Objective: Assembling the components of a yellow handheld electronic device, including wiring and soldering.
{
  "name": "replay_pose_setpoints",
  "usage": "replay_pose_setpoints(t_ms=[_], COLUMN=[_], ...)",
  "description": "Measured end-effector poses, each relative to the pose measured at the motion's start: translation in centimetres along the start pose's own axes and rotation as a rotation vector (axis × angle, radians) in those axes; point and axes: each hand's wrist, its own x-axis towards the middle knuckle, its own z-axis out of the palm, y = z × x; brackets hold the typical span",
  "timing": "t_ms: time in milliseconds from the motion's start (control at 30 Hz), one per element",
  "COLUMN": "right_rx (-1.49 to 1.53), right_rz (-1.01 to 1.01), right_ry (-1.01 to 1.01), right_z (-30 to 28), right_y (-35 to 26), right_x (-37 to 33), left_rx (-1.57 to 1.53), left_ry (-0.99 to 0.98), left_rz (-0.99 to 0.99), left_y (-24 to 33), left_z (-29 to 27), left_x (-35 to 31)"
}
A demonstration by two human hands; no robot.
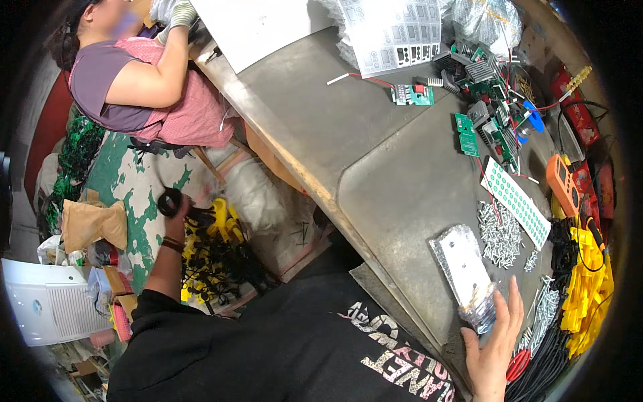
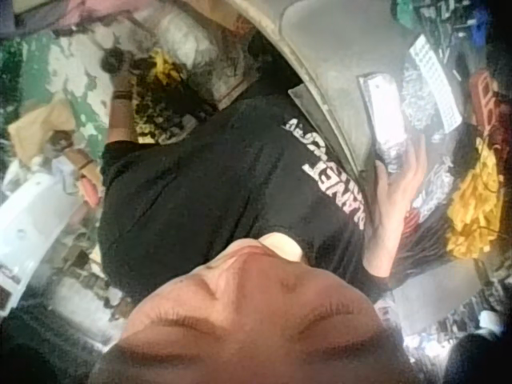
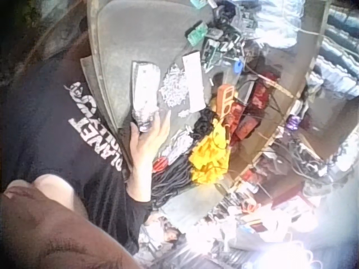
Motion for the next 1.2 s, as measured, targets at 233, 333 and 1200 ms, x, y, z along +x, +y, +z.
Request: replay_pose_setpoints(t_ms=[233,333,1200], right_rx=[0.084,0.093,-0.248], right_rz=[0.151,0.284,0.477], right_ry=[0.033,0.067,0.487], right_z=[0.5,0.8,1.8], right_y=[1.8,2.9,11.8], right_x=[-1.6,-2.7,-15.6], left_rx=[1.109,1.235,0.183], left_ry=[-0.722,-1.056,-1.317], left_rz=[-0.074,-0.061,1.583], left_y=[-14.7,-15.6,31.3], left_z=[-0.1,2.2,36.7], left_x=[-7.8,-10.0,-31.7])
